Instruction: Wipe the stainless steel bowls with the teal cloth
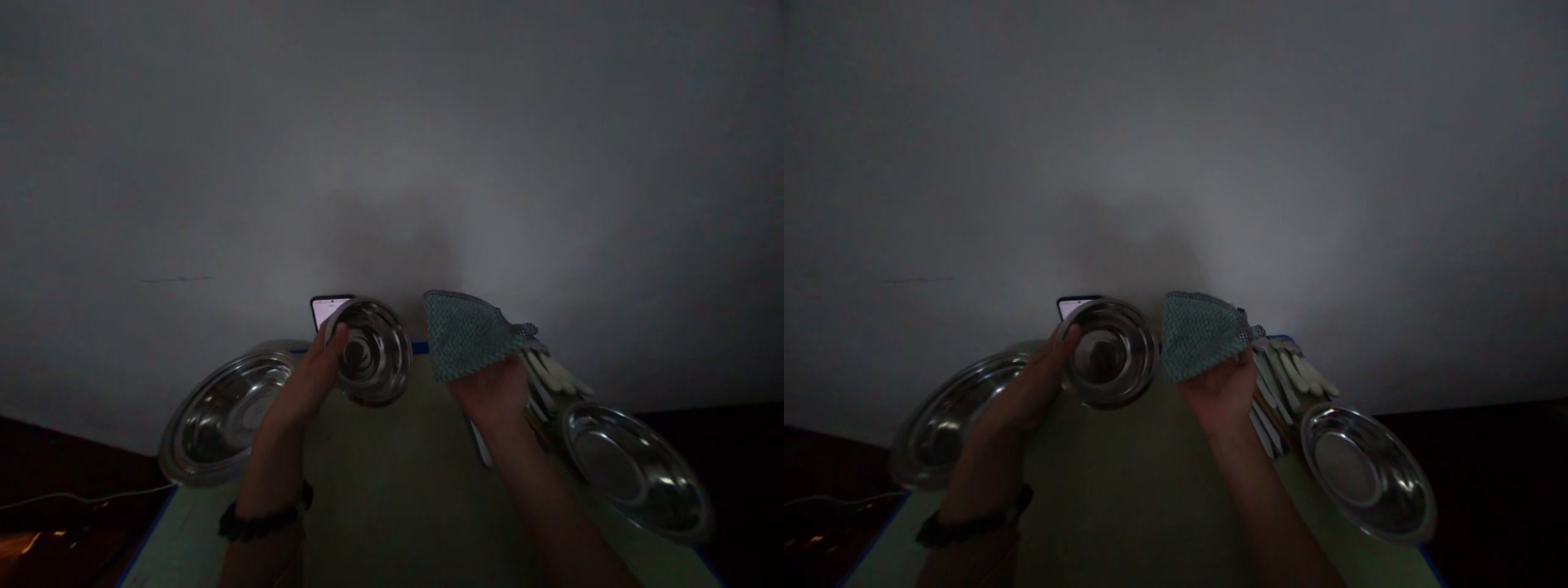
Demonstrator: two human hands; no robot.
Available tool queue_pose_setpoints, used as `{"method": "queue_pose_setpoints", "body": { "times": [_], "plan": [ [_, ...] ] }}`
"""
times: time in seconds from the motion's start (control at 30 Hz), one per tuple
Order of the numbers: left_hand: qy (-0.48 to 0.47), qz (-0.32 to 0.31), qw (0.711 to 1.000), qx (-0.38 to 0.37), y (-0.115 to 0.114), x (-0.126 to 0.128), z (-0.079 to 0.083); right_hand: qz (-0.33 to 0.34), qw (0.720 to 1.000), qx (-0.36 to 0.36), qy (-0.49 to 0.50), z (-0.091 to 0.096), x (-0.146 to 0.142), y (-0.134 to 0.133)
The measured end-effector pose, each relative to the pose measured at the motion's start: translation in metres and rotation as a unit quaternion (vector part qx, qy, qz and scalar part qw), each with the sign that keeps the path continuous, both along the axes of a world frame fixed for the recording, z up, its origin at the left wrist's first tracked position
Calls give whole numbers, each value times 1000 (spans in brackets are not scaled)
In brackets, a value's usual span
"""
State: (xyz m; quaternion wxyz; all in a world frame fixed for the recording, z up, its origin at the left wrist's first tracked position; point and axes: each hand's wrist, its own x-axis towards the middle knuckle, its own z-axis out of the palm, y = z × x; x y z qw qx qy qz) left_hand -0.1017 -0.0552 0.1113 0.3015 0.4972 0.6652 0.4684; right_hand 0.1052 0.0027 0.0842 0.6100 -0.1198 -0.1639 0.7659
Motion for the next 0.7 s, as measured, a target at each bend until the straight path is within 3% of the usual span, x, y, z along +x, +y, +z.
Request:
{"method": "queue_pose_setpoints", "body": {
  "times": [0.23, 0.43, 0.57, 0.7],
  "plan": [
    [-2, -38, 999, -19, -2, 5, 4, 16, 997, 63, 35, -7, -1, 4],
    [-6, -48, 999, -9, -1, 11, 6, 47, 999, 9, 17, -18, -15, 0],
    [1, -45, 999, -9, -1, 11, 8, 28, 999, -22, 28, -8, -5, 1],
    [25, -21, 999, -21, -1, 9, 8, -43, 999, -9, 17, 9, 6, 4]
  ]
}}
